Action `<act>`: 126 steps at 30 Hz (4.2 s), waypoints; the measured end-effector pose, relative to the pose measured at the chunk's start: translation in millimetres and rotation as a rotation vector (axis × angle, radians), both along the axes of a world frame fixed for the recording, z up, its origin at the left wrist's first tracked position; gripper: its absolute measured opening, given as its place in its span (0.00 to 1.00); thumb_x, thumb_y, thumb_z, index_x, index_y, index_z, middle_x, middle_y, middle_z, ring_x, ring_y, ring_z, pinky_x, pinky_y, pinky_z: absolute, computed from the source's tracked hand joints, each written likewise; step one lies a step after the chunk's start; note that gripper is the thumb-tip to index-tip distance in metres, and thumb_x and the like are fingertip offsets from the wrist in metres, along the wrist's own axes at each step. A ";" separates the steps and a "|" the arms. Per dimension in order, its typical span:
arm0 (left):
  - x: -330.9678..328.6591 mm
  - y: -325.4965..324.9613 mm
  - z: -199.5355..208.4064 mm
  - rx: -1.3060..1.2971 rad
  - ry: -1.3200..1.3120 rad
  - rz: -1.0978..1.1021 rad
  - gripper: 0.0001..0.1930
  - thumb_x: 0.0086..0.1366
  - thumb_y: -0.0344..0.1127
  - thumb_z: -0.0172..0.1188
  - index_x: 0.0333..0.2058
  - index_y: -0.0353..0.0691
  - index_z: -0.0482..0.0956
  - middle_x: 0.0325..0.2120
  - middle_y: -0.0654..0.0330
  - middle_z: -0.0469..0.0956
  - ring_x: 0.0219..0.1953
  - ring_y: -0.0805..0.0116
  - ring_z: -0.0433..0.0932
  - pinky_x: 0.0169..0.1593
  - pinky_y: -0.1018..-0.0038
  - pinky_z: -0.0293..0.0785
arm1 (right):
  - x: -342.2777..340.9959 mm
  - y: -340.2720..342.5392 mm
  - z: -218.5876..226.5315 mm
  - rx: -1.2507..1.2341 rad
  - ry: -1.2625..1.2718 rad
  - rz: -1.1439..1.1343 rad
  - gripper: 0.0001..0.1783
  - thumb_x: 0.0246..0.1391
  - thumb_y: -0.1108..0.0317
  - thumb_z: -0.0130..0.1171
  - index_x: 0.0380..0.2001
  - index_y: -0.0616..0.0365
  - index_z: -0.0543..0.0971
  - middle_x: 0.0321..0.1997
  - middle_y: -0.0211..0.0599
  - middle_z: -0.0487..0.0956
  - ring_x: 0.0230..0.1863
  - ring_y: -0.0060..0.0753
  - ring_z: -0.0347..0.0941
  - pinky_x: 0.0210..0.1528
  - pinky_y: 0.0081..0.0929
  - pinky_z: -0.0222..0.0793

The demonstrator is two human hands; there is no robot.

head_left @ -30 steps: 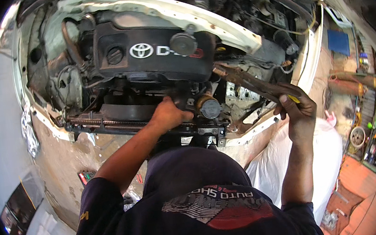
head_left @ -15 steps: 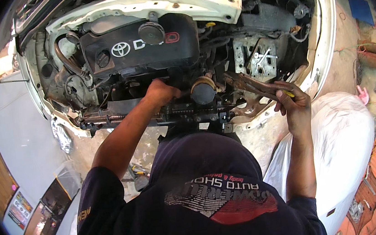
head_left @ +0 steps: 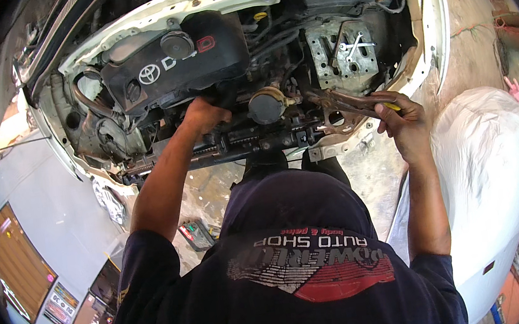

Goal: The person uses locking pliers to loosen a hose clamp and then pulls the rubber hose off of the engine fitting by hand.

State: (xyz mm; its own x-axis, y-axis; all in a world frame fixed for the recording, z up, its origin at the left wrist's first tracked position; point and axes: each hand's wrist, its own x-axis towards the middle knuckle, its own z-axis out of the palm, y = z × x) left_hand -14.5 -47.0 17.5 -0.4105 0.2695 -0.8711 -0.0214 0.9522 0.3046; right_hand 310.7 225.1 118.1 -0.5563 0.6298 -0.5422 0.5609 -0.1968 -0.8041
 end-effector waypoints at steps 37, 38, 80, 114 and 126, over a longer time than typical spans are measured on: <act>82.6 -66.2 -21.8 0.458 0.565 0.300 0.25 0.50 0.42 0.73 0.43 0.31 0.80 0.36 0.42 0.85 0.42 0.42 0.85 0.46 0.58 0.79 | 92.6 -58.7 2.1 -0.833 0.707 -0.049 0.35 0.55 0.78 0.64 0.66 0.54 0.68 0.61 0.79 0.72 0.45 0.56 0.83 0.44 0.38 0.79; 85.4 -62.3 -13.2 0.427 0.660 0.242 0.26 0.49 0.41 0.74 0.43 0.31 0.79 0.37 0.40 0.85 0.43 0.39 0.84 0.47 0.56 0.79 | 83.7 -59.5 13.8 -0.876 0.681 -0.041 0.26 0.54 0.77 0.65 0.55 0.54 0.71 0.61 0.80 0.71 0.46 0.52 0.82 0.41 0.34 0.77; 149.6 -60.6 75.4 1.109 -0.836 1.389 0.18 0.70 0.49 0.64 0.44 0.39 0.78 0.34 0.56 0.85 0.41 0.57 0.86 0.55 0.51 0.79 | -62.9 -147.3 64.7 0.521 -0.238 1.075 0.17 0.57 0.73 0.63 0.49 0.63 0.77 0.41 0.56 0.80 0.43 0.61 0.79 0.47 0.45 0.74; 154.8 -57.9 77.1 1.020 -0.801 1.319 0.16 0.70 0.51 0.64 0.44 0.45 0.75 0.32 0.62 0.79 0.37 0.64 0.84 0.51 0.52 0.83 | -65.1 -129.5 65.5 -0.159 -0.416 1.051 0.33 0.54 0.57 0.74 0.60 0.56 0.77 0.44 0.36 0.83 0.49 0.33 0.78 0.54 0.33 0.74; 169.1 -31.9 51.8 1.110 -0.882 1.423 0.16 0.67 0.41 0.69 0.49 0.46 0.76 0.41 0.63 0.80 0.49 0.63 0.81 0.58 0.57 0.75 | -120.4 -109.5 44.8 -0.541 -0.458 0.977 0.43 0.46 0.79 0.61 0.69 0.66 0.65 0.59 0.48 0.78 0.60 0.41 0.79 0.56 0.41 0.80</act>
